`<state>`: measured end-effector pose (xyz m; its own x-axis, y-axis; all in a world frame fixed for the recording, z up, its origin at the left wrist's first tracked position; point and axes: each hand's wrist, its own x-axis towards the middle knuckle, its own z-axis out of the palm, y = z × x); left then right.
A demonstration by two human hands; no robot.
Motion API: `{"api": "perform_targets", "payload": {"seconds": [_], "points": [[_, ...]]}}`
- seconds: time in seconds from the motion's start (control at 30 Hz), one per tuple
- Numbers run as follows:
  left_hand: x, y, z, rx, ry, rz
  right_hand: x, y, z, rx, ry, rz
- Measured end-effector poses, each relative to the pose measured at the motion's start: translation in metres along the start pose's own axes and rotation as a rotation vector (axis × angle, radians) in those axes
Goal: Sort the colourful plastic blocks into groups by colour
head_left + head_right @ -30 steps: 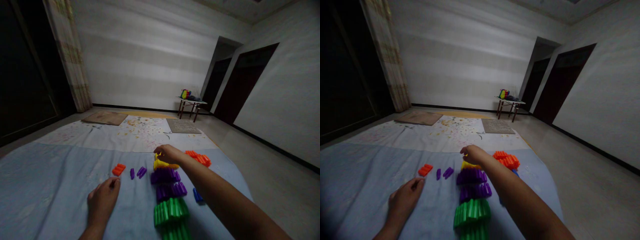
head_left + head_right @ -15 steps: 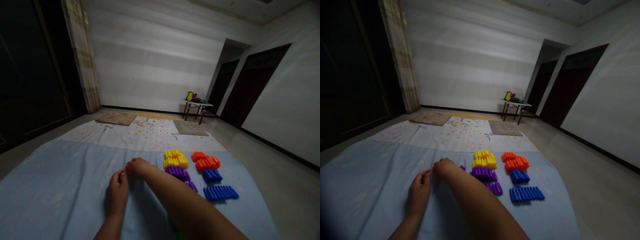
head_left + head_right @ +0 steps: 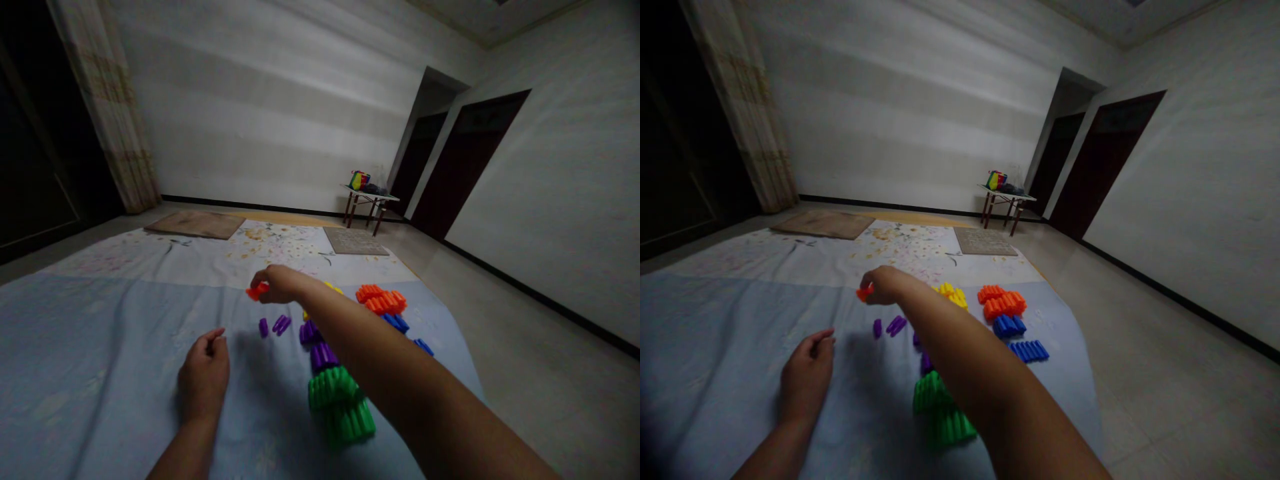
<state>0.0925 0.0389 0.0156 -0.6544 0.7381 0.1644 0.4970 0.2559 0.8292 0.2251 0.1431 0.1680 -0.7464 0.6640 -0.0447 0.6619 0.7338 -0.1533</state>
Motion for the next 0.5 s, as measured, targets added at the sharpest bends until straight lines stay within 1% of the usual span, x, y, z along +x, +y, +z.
{"api": "perform_targets", "payload": {"seconds": [0.07, 0.1, 0.13, 0.2, 0.27, 0.37, 0.43, 0.5], "points": [[0.001, 0.000, 0.000, 0.006, 0.001, 0.003, -0.021, 0.029, -0.021, 0.017, 0.078, 0.041], [0.001, -0.001, 0.001, 0.008, 0.000, 0.000, -0.033, 0.046, -0.030, 0.058, 0.149, 0.075], [0.001, -0.001, 0.001, 0.011, -0.003, -0.002, -0.047, 0.063, -0.036, 0.097, 0.202, 0.129], [0.002, -0.001, 0.000, 0.020, -0.012, -0.006, -0.074, 0.097, -0.043, 0.171, 0.264, 0.292], [0.003, -0.001, -0.001, 0.040, -0.027, -0.011, -0.100, 0.131, -0.042, 0.174, 0.282, 0.406], [0.005, -0.003, -0.002, 0.075, -0.047, -0.029, -0.132, 0.176, -0.032, 0.160, 0.285, 0.586], [0.009, -0.009, 0.000, 0.104, -0.051, -0.031, -0.147, 0.199, -0.023, 0.152, 0.266, 0.688], [0.015, -0.021, 0.007, 0.125, -0.015, 0.000, -0.156, 0.217, -0.014, 0.153, 0.228, 0.761]]}}
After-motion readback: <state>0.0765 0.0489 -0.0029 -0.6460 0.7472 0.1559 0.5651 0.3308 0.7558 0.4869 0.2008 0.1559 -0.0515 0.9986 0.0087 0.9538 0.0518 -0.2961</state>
